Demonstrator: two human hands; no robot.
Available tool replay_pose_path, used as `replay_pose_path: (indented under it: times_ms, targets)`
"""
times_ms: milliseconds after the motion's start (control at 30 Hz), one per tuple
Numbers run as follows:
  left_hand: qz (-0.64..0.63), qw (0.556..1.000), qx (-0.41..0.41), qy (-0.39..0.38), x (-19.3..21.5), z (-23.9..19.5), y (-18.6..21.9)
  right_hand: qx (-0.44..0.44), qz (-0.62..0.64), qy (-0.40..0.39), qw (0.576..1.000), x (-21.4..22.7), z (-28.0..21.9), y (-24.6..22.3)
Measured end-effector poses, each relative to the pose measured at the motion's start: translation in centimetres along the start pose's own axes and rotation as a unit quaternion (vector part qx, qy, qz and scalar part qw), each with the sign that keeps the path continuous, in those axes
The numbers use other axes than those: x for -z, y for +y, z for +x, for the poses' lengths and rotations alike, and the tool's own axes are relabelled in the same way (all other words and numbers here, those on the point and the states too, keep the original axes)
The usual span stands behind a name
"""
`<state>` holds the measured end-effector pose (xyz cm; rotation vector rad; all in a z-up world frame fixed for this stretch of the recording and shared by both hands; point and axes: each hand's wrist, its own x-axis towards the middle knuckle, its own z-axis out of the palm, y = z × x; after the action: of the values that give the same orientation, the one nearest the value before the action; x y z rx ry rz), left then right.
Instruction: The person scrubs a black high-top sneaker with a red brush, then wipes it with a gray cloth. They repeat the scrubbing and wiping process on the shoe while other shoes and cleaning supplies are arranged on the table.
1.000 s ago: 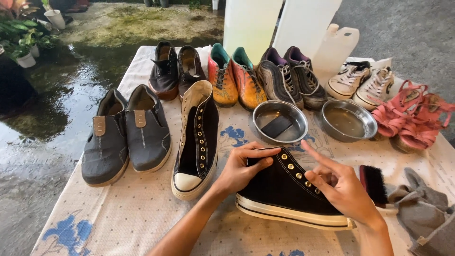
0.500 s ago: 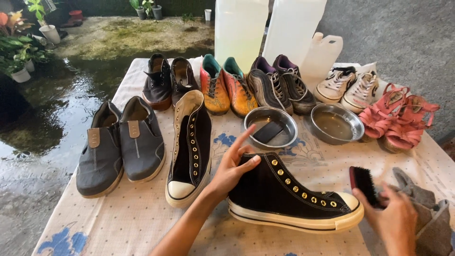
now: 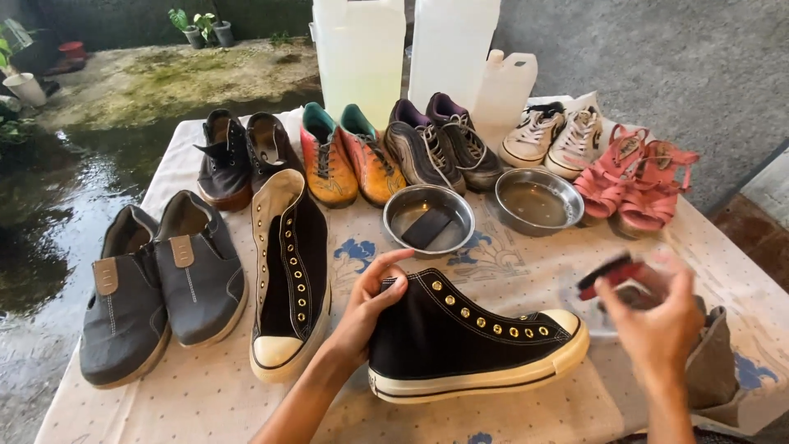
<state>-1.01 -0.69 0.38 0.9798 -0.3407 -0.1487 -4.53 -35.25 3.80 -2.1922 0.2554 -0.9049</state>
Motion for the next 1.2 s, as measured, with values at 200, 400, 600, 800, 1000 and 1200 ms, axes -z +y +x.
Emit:
replay_pose_path:
  times_ms: [200, 400, 600, 800, 1000, 1200]
  targets:
    - [0.000, 0.999, 0.031, 0.045, 0.3, -0.1, -0.4, -0.017, 0.188, -0.016, 0.982, -1.3, 5.5, -2.2]
    - [0.015, 0.998, 0.049, 0.045, 0.8, 0.1, -0.8, 0.111, 0.095, -0.095, 0.985, -5.3, 10.0, -5.1]
    - [-0.018, 0.999, 0.034, 0.016, 0.7, 0.0, -1.0, 0.320, 0.087, -0.313, 0.890, -13.2, 11.2, -10.9]
    - [-0.020, 0.999, 0.039, 0.017, 0.6, -0.1, -0.6, 0.367, -0.060, -0.465, 0.804, -22.0, 11.1, -12.9]
    - [0.022, 0.999, 0.036, 0.029, 0.2, -0.3, 0.0, 0.420, -0.116, -0.487, 0.757, -23.6, 10.3, -13.3]
    - [-0.012, 0.999, 0.046, 0.017, 0.1, -0.3, 0.2, 0.441, -0.133, -0.513, 0.724, -23.0, 9.3, -13.9]
